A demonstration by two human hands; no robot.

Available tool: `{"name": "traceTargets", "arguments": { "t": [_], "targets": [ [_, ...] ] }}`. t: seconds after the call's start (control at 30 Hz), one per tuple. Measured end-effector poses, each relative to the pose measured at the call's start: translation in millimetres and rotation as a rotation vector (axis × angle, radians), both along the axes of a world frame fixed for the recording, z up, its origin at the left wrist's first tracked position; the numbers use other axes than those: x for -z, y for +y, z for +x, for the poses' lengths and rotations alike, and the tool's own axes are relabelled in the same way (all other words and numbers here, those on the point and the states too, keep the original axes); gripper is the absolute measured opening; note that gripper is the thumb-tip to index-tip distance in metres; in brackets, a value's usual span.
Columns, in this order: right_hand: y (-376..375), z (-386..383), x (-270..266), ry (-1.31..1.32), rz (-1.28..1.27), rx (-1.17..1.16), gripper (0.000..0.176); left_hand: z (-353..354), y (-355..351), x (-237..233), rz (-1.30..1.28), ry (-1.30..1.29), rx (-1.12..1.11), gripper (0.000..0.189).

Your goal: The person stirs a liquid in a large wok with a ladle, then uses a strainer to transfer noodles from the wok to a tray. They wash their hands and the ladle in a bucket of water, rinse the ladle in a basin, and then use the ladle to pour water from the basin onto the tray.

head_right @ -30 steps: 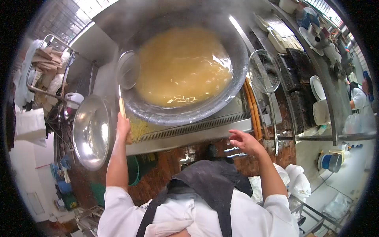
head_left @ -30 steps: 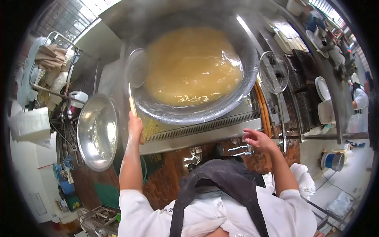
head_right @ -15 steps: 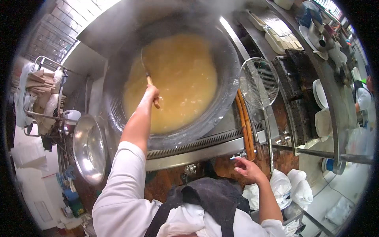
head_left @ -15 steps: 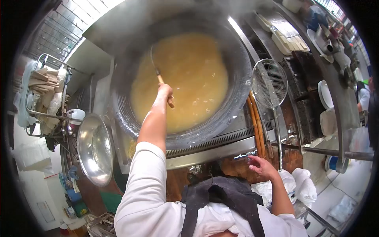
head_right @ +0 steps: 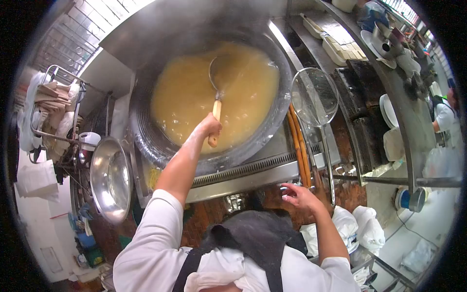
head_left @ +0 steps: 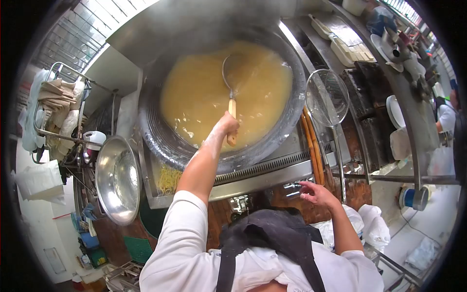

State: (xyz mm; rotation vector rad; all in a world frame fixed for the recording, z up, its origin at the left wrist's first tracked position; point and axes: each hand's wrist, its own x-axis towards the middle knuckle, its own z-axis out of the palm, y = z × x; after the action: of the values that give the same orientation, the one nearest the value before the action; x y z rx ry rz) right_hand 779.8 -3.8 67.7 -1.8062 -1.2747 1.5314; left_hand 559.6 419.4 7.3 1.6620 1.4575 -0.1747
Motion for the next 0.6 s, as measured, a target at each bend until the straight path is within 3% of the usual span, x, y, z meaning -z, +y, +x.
{"name": "traceTargets", "arguments": {
  "t": [0.03, 0.07, 0.17, 0.4, 0.5, 0.6],
  "targets": [
    [-2, -3, -1, -0.014, 0.023, -0.012, 0.052, -5, -10, 1, 0.013, -0.034, 0.034, 0.052],
    [-6, -7, 4, 0.007, 0.02, 0.009, 0.052, -10, -26, 4, -0.114, -0.262, -0.153, 0.046],
    [-14, -23, -2, 0.043, 0.004, 0.035, 0.052, -21, -63, -35, -0.302, -0.384, -0.162, 0.042],
    [-41, -73, -28, -0.036, -0.014, -0.01, 0.053, -66, -118, -43, -0.552, -0.736, -0.224, 0.028],
    [-54, -93, -36, -0.074, 0.003, -0.038, 0.053, -97, -139, -41, -0.736, -1.017, -0.209, 0.024],
    [-64, -115, -45, -0.073, 0.006, -0.031, 0.052, -144, -172, -80, -0.767, -1.16, -0.242, 0.027]
  ]
}}
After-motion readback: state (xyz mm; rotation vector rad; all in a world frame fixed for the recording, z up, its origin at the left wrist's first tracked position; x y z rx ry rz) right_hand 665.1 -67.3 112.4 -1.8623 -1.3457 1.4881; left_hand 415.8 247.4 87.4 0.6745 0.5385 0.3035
